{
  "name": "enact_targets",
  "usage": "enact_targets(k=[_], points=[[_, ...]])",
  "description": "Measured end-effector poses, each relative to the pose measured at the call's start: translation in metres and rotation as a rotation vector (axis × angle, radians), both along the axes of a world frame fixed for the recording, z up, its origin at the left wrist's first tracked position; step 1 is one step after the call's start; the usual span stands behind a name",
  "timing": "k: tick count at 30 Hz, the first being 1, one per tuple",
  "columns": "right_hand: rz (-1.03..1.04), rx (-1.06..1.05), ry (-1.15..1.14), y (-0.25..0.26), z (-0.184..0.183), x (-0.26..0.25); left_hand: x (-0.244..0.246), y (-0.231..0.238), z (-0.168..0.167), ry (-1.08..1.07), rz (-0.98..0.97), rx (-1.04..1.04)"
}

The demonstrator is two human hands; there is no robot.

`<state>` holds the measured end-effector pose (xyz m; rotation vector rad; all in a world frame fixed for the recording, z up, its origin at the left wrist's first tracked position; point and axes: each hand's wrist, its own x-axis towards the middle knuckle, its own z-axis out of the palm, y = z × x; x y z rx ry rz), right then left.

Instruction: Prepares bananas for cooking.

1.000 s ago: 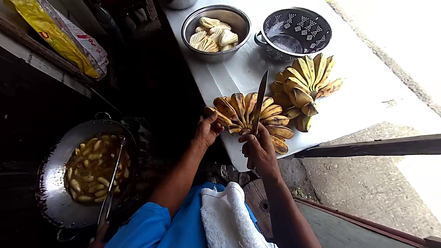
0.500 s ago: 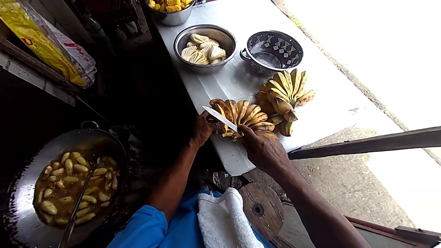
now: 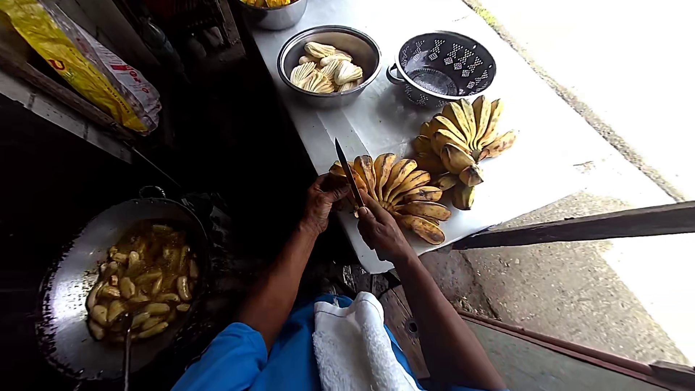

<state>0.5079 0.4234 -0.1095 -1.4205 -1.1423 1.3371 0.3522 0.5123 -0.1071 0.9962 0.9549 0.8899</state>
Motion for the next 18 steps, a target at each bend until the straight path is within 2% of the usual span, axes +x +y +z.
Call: enact_targets(k=[3, 6, 9, 13, 16, 18], points=[[-0.094, 0.049, 0.135, 0.015, -0.012, -0.004, 0.001, -0.003, -0.003, -0.005, 0.024, 0.043], [-0.136, 0.051, 0.258, 0.021, -0.018, -0.007, 0.003, -0.001, -0.003, 0.105, -0.001, 0.048], [-0.113, 0.041, 0.224, 0.017, -0.019, -0.01, 0.002, -0.008, 0.0, 0.238, -0.031, 0.069], [-0.158, 0.072, 0.231, 0.02, -0.016, -0.004, -0.007, -0.015, -0.004, 0.289, -0.083, 0.204], [-0.215, 0.089, 0.252, 0.024, -0.006, -0.001, -0.013, -0.02, -0.008, 0.466, -0.13, 0.366], [-0.251, 0.1, 0.214, 0.014, -0.005, -0.006, -0.016, -0.018, -0.006, 0.568, -0.148, 0.37]])
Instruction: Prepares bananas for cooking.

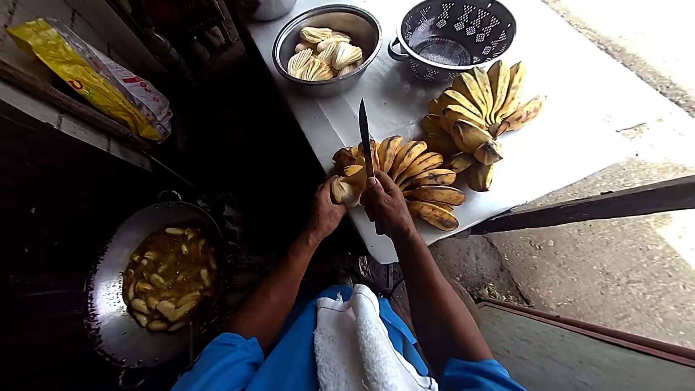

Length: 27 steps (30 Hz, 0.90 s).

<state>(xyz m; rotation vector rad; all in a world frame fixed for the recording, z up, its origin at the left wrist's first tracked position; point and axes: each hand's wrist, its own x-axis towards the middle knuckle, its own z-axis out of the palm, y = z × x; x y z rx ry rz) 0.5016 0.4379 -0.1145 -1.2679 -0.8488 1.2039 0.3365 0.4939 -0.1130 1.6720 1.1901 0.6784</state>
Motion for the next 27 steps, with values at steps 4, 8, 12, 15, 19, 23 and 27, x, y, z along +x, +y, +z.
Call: enact_targets(k=[4, 8, 12, 15, 19, 23, 27], points=[[-0.059, 0.071, -0.273, -0.011, -0.005, -0.014, -0.008, 0.003, 0.019, -0.121, -0.011, -0.209], [-0.1, 0.138, -0.616, -0.003, -0.02, -0.012, -0.011, 0.002, 0.01, -0.356, -0.047, -0.325], [-0.164, -0.012, -0.297, -0.008, -0.018, 0.0, -0.012, -0.01, -0.01, -0.248, -0.107, -0.168], [-0.139, -0.005, 0.121, -0.013, -0.01, 0.004, -0.016, -0.029, -0.017, -0.069, 0.05, 0.126], [-0.069, 0.195, 0.454, -0.02, 0.012, -0.011, -0.006, -0.046, 0.007, -0.4, 0.17, 0.306], [0.063, 0.299, 0.46, -0.018, 0.036, -0.029, 0.01, -0.039, 0.037, -1.035, 0.103, -0.429], [0.084, 0.289, 0.166, -0.029, 0.06, -0.017, 0.006, -0.01, 0.043, -1.234, 0.132, -0.6]])
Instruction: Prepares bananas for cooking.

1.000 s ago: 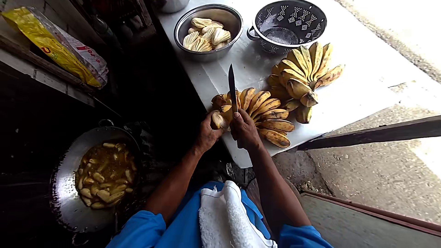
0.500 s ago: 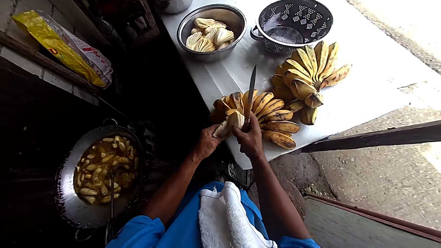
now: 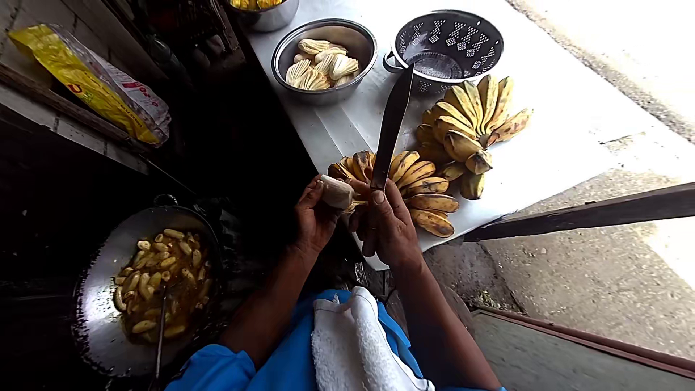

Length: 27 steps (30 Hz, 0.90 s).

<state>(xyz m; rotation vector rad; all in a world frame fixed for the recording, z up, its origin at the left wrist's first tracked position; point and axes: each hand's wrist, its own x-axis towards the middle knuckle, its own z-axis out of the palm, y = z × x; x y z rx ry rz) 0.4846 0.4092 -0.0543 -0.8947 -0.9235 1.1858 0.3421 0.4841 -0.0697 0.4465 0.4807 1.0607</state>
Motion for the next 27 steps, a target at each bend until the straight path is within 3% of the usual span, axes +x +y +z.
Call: enact_targets(k=[6, 11, 15, 19, 23, 27], points=[[-0.005, -0.175, -0.532, -0.023, -0.023, 0.007, 0.006, 0.055, 0.002, -0.03, 0.031, -0.004], [-0.034, -0.178, -0.958, -0.048, -0.037, -0.007, 0.012, 0.066, 0.004, 0.049, 0.087, 0.017], [-0.074, -0.174, -1.078, -0.064, -0.036, -0.017, 0.012, 0.064, 0.01, 0.115, 0.118, -0.025], [-0.088, -0.224, -1.179, -0.043, -0.03, -0.018, 0.017, 0.049, 0.01, 0.143, 0.118, -0.057], [-0.14, -0.203, -1.182, -0.011, -0.026, -0.015, 0.019, 0.02, 0.008, 0.148, 0.033, -0.011], [-0.102, -0.24, -1.173, -0.028, -0.034, -0.017, 0.012, 0.022, 0.011, 0.138, 0.085, 0.003]])
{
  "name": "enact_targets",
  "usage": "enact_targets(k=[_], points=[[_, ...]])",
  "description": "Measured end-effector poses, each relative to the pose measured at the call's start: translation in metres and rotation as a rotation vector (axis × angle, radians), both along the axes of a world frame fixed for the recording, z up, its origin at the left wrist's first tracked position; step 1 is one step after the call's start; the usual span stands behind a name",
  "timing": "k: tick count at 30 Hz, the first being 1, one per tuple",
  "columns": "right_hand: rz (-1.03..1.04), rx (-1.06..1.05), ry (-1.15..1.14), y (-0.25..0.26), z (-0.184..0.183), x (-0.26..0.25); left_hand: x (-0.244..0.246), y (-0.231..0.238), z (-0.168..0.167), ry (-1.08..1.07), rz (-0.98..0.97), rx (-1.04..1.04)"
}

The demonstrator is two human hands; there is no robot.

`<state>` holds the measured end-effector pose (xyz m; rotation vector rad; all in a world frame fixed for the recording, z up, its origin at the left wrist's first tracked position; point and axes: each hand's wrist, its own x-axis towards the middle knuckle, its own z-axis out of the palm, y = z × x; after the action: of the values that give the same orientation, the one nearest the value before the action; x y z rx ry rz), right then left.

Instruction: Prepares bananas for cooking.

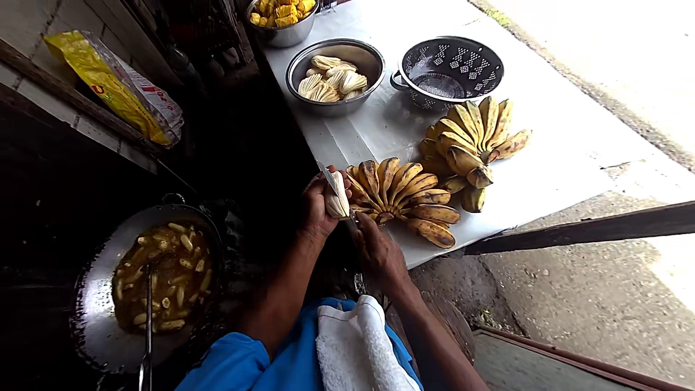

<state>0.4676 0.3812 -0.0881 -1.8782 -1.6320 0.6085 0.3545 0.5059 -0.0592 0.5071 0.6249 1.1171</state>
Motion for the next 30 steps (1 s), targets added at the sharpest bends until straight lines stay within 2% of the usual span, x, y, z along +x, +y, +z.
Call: enact_targets(k=[3, 9, 16, 20, 24, 30], points=[[0.008, -0.019, 0.004, -0.005, -0.002, -0.001, -0.004, -0.001, 0.005, -0.012, 0.035, 0.002], [-0.022, 0.022, 0.027, 0.023, 0.005, 0.006, 0.007, -0.006, 0.007, 0.013, -0.003, -0.008], [0.065, 0.049, 0.129, -0.044, 0.006, -0.006, -0.004, 0.026, 0.011, -0.029, 0.085, -0.097], [0.035, 0.048, 0.07, -0.024, 0.006, -0.005, 0.002, 0.019, 0.013, 0.004, 0.072, -0.133], [0.007, 0.027, 0.045, 0.009, 0.009, 0.001, 0.007, -0.002, 0.003, 0.0, -0.058, -0.055], [0.028, -0.003, 0.042, -0.016, -0.003, 0.001, -0.003, 0.002, 0.009, -0.026, -0.023, -0.046]])
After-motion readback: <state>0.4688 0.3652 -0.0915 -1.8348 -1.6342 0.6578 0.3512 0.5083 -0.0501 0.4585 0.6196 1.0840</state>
